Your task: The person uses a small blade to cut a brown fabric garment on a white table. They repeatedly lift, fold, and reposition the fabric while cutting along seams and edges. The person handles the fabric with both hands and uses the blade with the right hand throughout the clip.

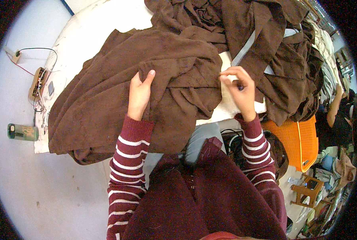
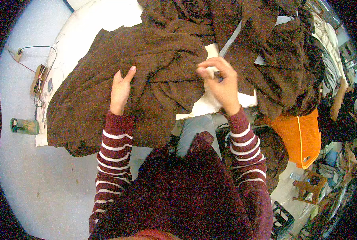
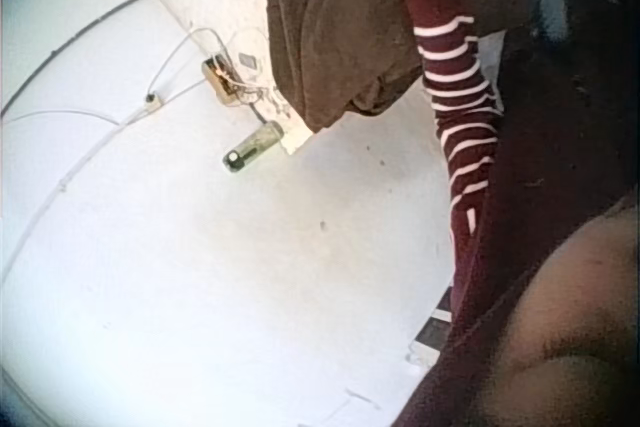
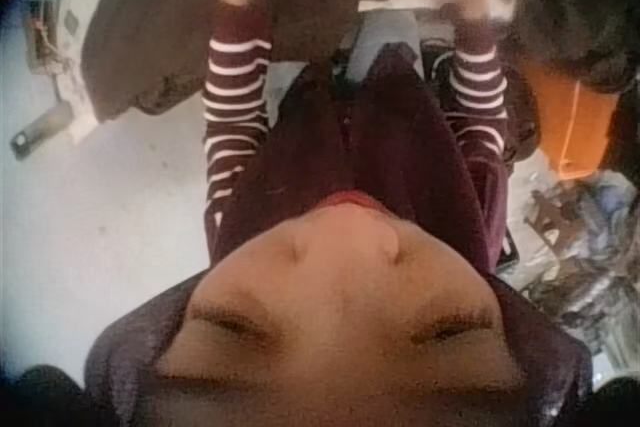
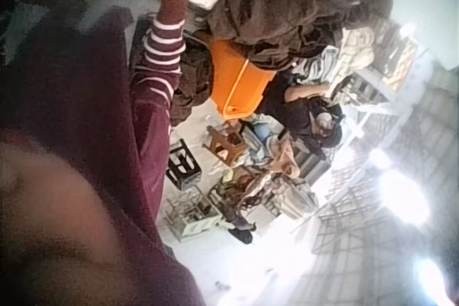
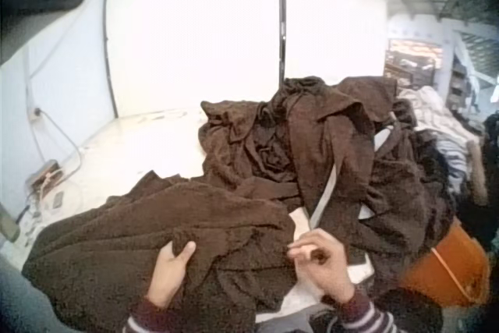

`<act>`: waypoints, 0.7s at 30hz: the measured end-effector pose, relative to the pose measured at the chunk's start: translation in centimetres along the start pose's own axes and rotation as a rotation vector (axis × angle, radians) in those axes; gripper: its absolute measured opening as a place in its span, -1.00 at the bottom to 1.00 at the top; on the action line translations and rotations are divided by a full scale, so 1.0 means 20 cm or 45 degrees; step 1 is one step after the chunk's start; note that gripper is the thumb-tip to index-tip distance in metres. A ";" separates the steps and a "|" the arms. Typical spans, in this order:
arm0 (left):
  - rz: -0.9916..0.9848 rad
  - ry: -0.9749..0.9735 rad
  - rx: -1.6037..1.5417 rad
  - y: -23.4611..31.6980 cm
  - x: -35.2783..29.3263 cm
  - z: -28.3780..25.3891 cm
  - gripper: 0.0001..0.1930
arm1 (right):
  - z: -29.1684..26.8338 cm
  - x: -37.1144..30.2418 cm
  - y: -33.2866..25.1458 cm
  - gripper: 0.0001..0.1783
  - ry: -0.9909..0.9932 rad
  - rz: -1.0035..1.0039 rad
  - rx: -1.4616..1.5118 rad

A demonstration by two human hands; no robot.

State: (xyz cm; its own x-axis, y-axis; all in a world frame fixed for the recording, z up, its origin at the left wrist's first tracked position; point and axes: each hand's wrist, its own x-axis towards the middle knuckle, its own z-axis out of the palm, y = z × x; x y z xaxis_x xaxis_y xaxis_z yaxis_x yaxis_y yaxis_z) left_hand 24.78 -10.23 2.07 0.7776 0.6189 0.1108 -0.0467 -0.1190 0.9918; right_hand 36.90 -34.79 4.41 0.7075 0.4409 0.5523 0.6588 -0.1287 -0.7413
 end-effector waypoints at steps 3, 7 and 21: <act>-0.013 0.030 0.032 0.01 0.00 0.00 -0.69 | 0.08 -0.04 -0.06 -0.83 -0.138 -0.079 -0.401; -0.058 0.000 -0.031 0.02 -0.01 0.00 -0.69 | 0.14 -0.06 -0.01 -0.84 -0.125 -0.005 -0.465; -0.052 0.034 0.059 0.04 -0.02 0.00 -0.67 | -0.19 -0.02 0.02 -0.55 -0.089 -0.020 -0.598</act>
State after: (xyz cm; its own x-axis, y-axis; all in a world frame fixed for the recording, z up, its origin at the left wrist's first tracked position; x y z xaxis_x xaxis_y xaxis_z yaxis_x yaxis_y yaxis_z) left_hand 24.45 -10.65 2.71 0.7611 0.6445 0.0728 0.0144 -0.1289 0.9916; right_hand 37.86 -38.45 5.35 0.6880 0.5030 0.5231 0.7252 -0.5021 -0.4711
